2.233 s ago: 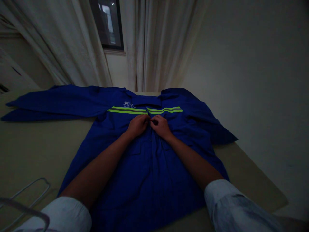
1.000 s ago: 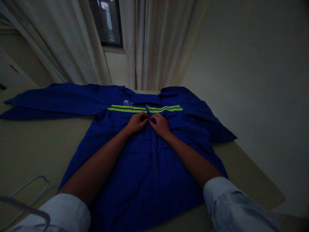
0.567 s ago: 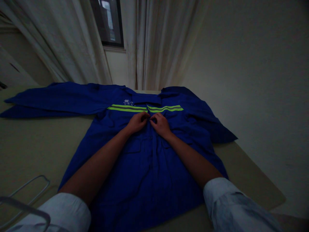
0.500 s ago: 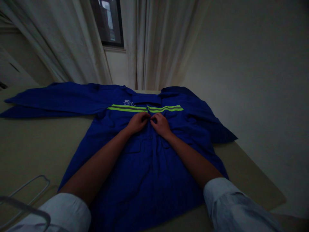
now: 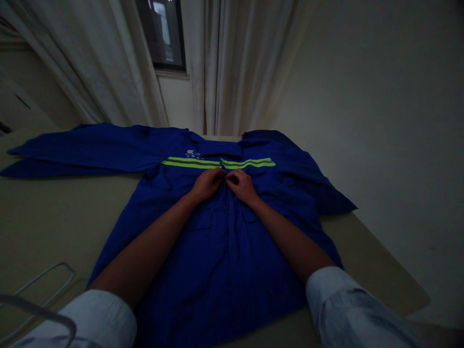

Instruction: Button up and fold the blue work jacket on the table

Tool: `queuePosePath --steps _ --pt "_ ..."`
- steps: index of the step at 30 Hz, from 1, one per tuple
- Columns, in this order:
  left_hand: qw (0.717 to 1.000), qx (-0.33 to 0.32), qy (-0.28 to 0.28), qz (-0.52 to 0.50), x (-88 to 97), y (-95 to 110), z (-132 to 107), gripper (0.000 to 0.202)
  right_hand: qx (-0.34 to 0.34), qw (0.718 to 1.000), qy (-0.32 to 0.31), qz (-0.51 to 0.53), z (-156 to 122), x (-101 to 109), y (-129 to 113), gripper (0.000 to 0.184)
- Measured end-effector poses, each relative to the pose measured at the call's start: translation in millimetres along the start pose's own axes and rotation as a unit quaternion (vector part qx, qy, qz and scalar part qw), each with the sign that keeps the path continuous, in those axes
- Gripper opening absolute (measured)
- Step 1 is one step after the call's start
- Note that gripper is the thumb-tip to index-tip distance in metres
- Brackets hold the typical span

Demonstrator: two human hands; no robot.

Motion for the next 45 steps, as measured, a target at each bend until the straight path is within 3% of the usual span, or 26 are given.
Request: queuePosePath --steps 10,20,31,39,45 --pt "0.994 0.009 -0.006 -0.105 -2.5 -4 1 0.034 -0.013 0.999 0.001 -0.034 -2 -2 -1 0.013" --pt "0.965 0.033 -0.047 -0.256 -3.6 -19 8 0.027 -0.001 0.999 -0.003 -0.039 -2 -1 -6 0.011" --pt "0.968 0.018 -0.047 -0.248 -7.9 -24 9 0.027 0.004 0.999 -0.01 -0.047 -3 -2 -7 0.012" --pt "0.976 -0.003 -0.039 -0.212 -6.3 -18 8 0.043 -0.002 0.999 -0.018 -0.051 -2 -3 -7 0.012" --pt "0.987 0.015 -0.036 -0.153 -5.5 -17 5 0.042 -0.002 0.999 -0.013 -0.042 -2 -2 -8 0.012"
Point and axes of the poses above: each hand's wrist, its own z-axis towards the middle knuckle, its own x-axis out of the back of the hand, y = z × x, the point moved 6 cm from there along z, towards the middle knuckle, and after that the axes turned 2 degrees about x, right-handed, at the moved point
